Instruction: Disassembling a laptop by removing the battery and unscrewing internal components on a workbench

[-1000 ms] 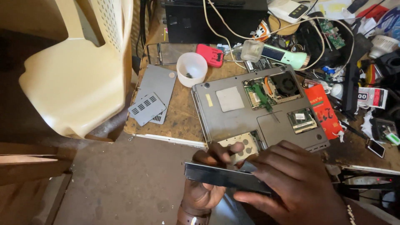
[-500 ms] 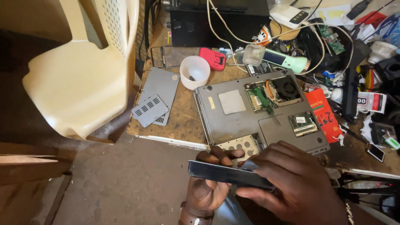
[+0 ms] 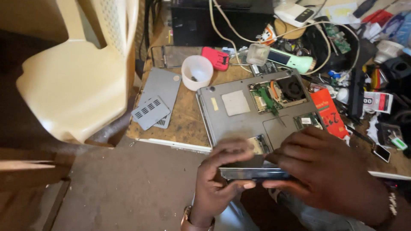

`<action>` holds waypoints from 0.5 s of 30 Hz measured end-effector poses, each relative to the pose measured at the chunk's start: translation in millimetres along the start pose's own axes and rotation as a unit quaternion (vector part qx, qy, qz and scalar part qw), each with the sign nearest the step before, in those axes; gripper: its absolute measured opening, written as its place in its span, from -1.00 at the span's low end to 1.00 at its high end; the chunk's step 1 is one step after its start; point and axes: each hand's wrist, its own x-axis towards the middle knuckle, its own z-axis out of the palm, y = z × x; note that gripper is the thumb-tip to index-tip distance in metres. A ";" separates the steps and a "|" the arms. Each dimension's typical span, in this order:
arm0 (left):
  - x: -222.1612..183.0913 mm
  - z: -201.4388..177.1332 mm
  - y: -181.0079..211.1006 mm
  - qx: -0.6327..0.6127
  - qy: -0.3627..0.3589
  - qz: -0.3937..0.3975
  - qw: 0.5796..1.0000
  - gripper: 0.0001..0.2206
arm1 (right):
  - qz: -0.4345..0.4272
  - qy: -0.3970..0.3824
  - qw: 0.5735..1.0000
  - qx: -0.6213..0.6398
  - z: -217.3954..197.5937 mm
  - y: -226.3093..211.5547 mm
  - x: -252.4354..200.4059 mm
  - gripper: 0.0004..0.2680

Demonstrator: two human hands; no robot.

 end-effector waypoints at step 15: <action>-19.0 5.8 -32.7 -0.201 0.136 -0.048 0.969 -0.66 | 0.059 0.056 0.985 0.154 -7.4 -1.5 3.7 -0.77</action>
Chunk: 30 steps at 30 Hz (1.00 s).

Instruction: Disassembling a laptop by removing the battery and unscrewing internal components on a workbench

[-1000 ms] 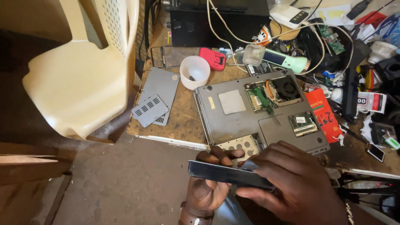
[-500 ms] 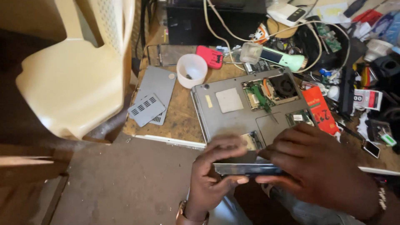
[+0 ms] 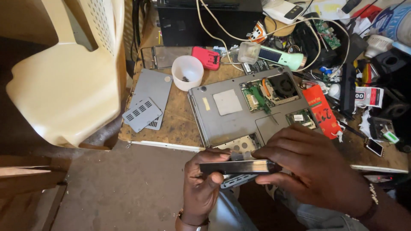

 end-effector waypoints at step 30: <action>-0.5 6.7 -10.5 -0.162 0.046 -0.211 0.963 -0.56 | 0.374 0.040 0.861 0.343 12.2 -1.4 10.4 -0.75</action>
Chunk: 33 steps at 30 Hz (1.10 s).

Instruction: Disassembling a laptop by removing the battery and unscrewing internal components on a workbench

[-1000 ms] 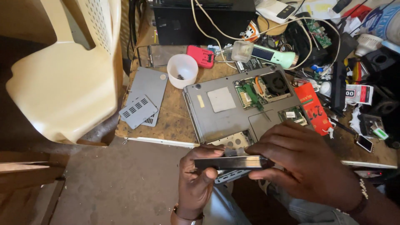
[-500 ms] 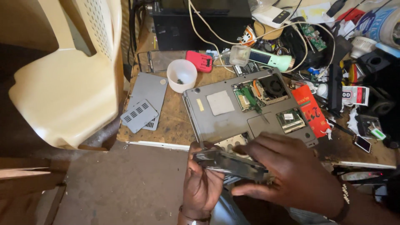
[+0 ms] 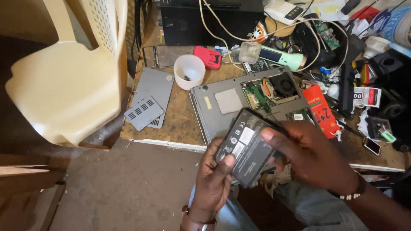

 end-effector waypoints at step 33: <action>-0.9 -12.8 21.3 0.022 -0.025 -0.086 0.996 -0.53 | -0.424 -0.046 0.832 -0.354 -20.6 9.8 -5.2 -0.74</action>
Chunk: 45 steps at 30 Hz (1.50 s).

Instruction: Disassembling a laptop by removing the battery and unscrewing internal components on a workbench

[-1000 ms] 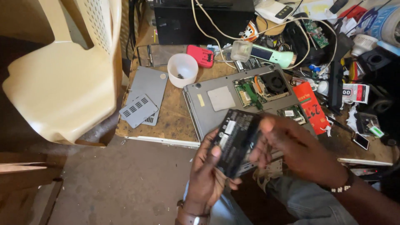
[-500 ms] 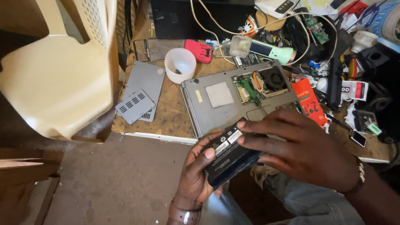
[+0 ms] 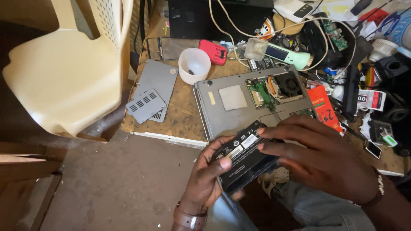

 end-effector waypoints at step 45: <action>-10.5 19.1 25.6 0.493 -0.083 0.330 0.801 -0.71 | -0.027 0.041 0.999 -0.008 12.1 -13.3 15.5 -0.89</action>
